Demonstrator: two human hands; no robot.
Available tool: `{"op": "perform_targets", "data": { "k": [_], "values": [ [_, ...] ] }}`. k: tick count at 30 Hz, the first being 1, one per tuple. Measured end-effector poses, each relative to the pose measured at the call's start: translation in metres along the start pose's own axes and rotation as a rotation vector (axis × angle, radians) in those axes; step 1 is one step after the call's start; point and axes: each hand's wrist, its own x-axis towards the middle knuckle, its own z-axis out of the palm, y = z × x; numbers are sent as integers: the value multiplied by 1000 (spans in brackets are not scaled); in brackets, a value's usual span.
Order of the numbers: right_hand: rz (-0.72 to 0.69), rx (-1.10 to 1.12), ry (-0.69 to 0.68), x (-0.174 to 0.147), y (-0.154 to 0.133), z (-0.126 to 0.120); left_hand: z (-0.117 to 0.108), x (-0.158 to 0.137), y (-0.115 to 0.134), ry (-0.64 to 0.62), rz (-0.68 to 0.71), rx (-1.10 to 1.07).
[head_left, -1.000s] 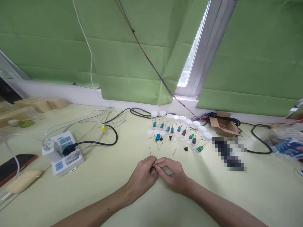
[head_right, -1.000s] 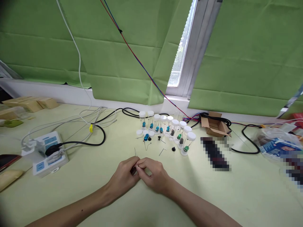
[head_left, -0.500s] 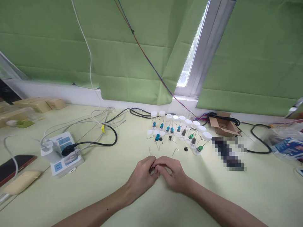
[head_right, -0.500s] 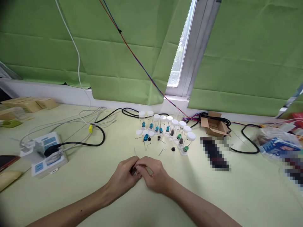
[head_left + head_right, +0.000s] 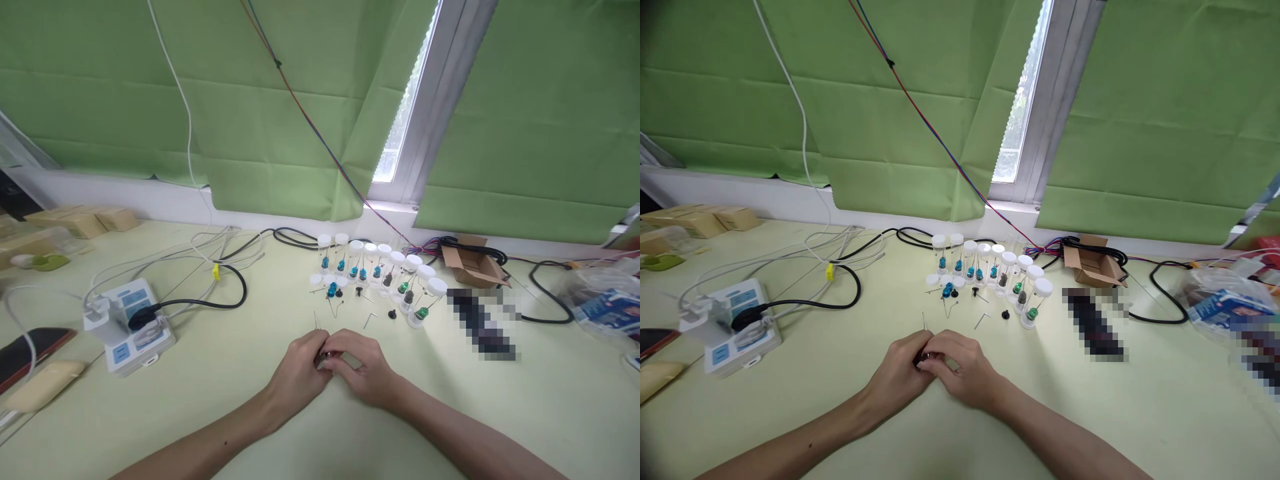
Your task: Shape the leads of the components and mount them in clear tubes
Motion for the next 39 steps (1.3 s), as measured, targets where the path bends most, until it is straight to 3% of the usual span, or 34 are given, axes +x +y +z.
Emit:
{"op": "perform_targets", "data": {
  "k": [16,39],
  "values": [
    [18,-22,22,-2,2,3,1,0,-2,-28,-14,-13],
    [-98,-82,69,-5,6,6,1,-1,-3,-51,43,18]
  ]
}}
